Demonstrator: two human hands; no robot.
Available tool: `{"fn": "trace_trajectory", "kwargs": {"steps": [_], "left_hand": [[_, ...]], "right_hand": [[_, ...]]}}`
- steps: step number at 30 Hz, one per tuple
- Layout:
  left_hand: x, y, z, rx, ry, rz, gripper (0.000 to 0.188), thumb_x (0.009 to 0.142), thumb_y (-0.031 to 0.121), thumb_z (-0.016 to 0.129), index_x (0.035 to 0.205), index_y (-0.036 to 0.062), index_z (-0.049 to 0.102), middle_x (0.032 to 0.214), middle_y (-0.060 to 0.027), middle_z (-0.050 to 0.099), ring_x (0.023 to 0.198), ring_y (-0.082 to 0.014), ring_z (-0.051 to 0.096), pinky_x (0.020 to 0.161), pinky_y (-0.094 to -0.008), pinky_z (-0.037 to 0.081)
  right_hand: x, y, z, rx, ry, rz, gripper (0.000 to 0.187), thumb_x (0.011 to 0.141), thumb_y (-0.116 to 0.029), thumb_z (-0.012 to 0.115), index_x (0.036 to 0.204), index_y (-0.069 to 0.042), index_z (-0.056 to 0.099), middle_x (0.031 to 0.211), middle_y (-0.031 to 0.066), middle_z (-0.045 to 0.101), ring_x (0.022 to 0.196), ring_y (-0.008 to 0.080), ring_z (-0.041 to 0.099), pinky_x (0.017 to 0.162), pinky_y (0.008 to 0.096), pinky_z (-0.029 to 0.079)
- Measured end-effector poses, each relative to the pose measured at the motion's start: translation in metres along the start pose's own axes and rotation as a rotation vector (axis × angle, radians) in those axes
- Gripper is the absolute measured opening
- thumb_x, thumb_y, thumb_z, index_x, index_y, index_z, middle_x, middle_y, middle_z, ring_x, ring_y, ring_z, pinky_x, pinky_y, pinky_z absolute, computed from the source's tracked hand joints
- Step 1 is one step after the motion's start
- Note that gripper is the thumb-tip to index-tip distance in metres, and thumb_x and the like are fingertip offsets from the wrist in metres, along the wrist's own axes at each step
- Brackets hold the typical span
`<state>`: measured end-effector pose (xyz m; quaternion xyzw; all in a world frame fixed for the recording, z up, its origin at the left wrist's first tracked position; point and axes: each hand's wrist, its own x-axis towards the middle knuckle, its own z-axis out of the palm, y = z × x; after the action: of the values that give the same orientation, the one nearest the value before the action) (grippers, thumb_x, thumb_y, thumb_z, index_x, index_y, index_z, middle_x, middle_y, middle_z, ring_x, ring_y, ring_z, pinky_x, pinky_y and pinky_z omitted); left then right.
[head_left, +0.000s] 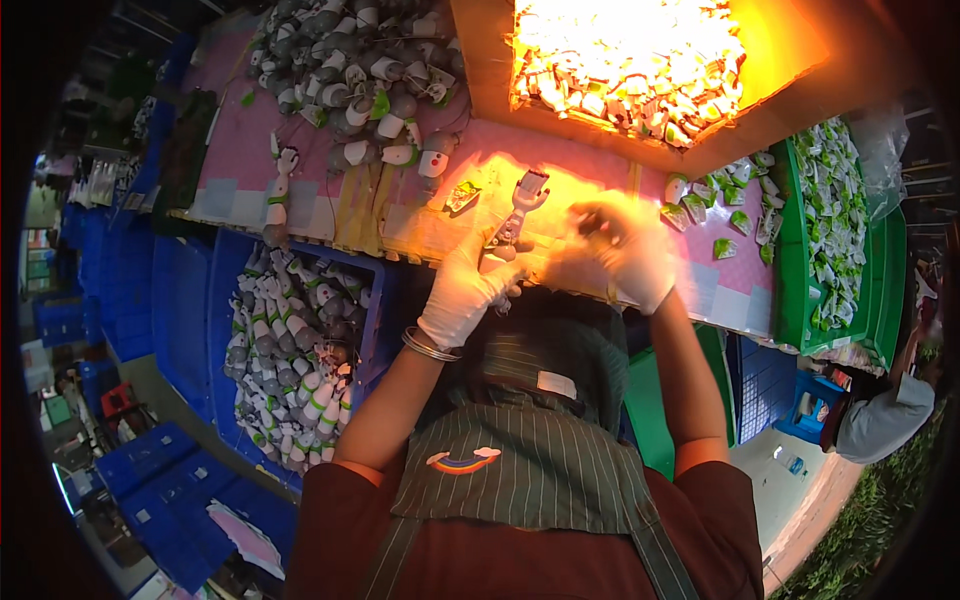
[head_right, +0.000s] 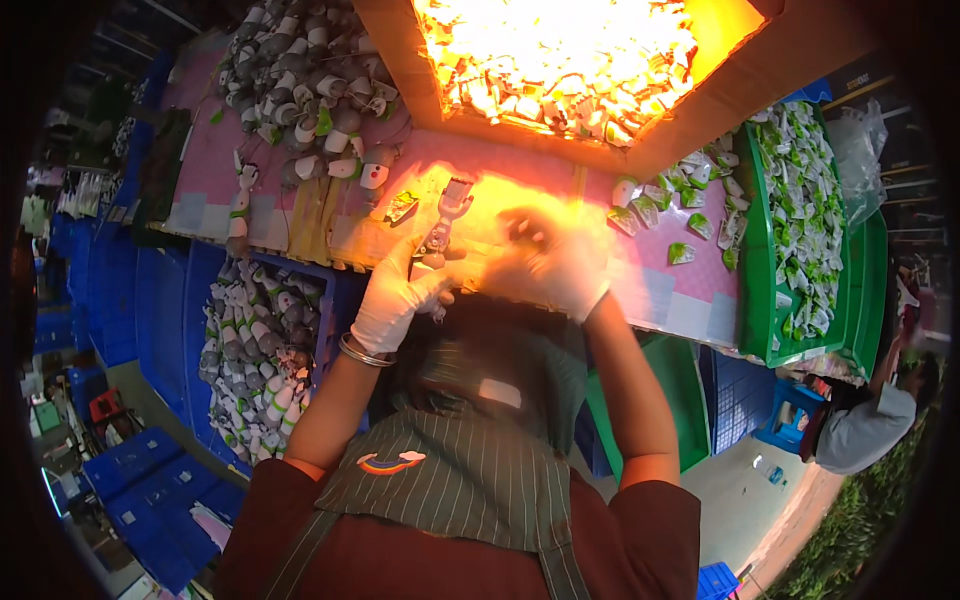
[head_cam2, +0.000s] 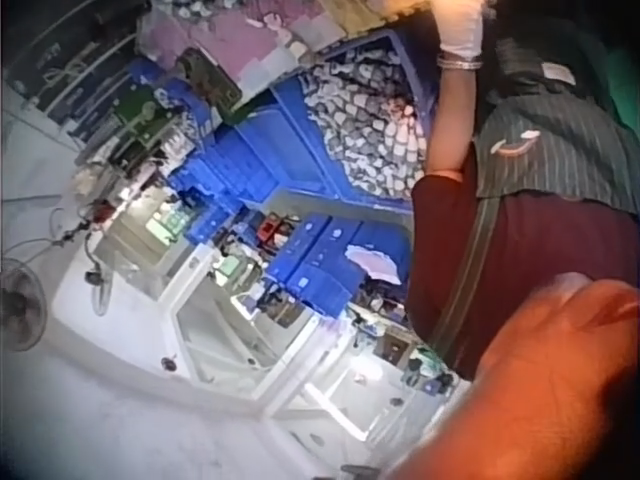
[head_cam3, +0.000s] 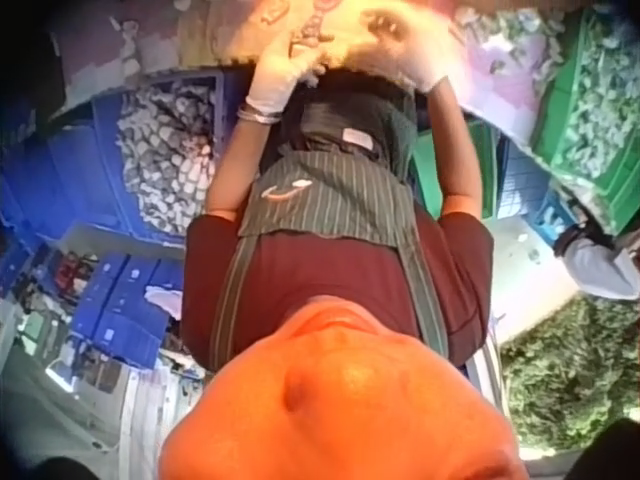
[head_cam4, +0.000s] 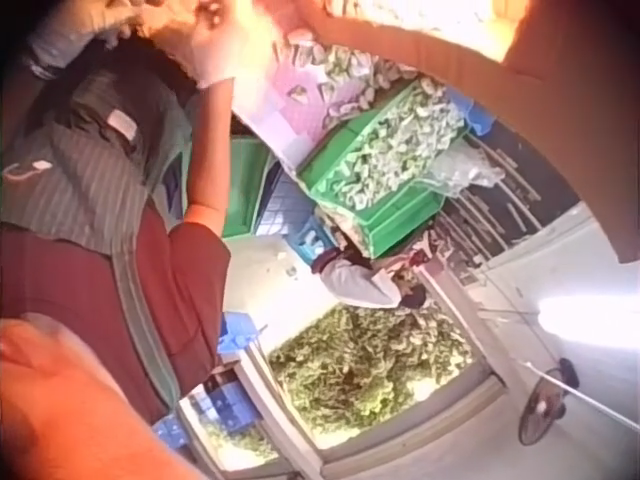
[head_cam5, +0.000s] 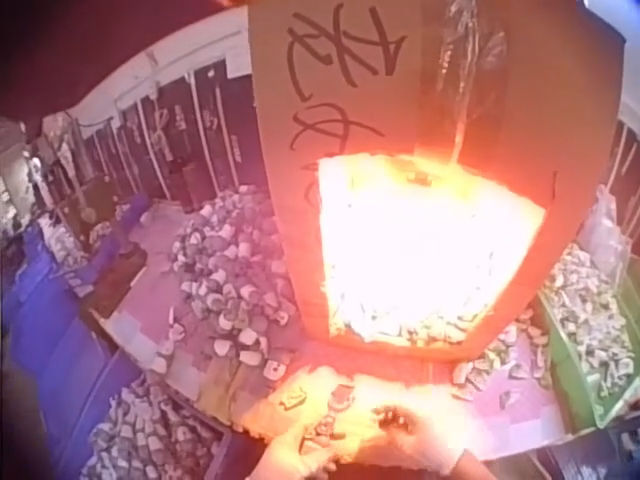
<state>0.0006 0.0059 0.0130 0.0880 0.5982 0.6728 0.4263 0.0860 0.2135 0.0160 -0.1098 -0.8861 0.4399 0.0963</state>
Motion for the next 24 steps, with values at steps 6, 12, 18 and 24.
{"fn": "trace_trajectory", "kwargs": {"steps": [6, 12, 18, 24], "left_hand": [[0.017, -0.023, -0.004, 0.227, 0.075, 0.308, 0.060, 0.083, 0.002, 0.068, 0.137, 0.0047, 0.043, 0.109, -0.0054, 0.062, 0.074, -0.0065, 0.059, 0.062, -0.0204, 0.049], [0.012, -0.011, 0.001, 0.252, 0.056, 0.294, 0.066, 0.083, -0.005, 0.064, 0.142, 0.0054, 0.037, 0.113, -0.0061, 0.059, 0.080, -0.0070, 0.058, 0.065, -0.0208, 0.050], [0.006, -0.003, -0.003, 0.212, 0.047, 0.185, 0.064, 0.083, -0.004, 0.066, 0.140, 0.0018, 0.038, 0.118, -0.0077, 0.058, 0.093, -0.0128, 0.061, 0.081, -0.0253, 0.051], [0.009, -0.017, 0.006, -0.017, 0.071, 0.347, 0.049, 0.077, -0.001, 0.070, 0.124, 0.0003, 0.055, 0.110, -0.0089, 0.066, 0.101, -0.0198, 0.064, 0.088, -0.0295, 0.048]], "right_hand": [[-0.008, -0.026, 0.044, 0.970, -0.101, 0.492, 0.026, 0.088, 0.001, 0.063, 0.113, 0.003, 0.058, 0.101, 0.0085, 0.065, 0.092, 0.0145, 0.064, 0.077, 0.0267, 0.054], [-0.015, -0.021, 0.066, 0.840, 0.128, 0.316, 0.040, 0.084, 0.003, 0.068, 0.121, 0.004, 0.056, 0.102, 0.0070, 0.062, 0.089, 0.0128, 0.062, 0.074, 0.0228, 0.054], [-0.012, -0.026, 0.052, 0.679, 0.179, 0.254, 0.043, 0.083, 0.001, 0.069, 0.123, 0.005, 0.055, 0.113, 0.0101, 0.059, 0.095, 0.0152, 0.061, 0.080, 0.0265, 0.052], [-0.009, -0.032, 0.049, 0.834, -0.032, 0.355, 0.045, 0.085, -0.004, 0.067, 0.125, 0.006, 0.050, 0.113, 0.0111, 0.061, 0.098, 0.0174, 0.060, 0.080, 0.0296, 0.051]]}}
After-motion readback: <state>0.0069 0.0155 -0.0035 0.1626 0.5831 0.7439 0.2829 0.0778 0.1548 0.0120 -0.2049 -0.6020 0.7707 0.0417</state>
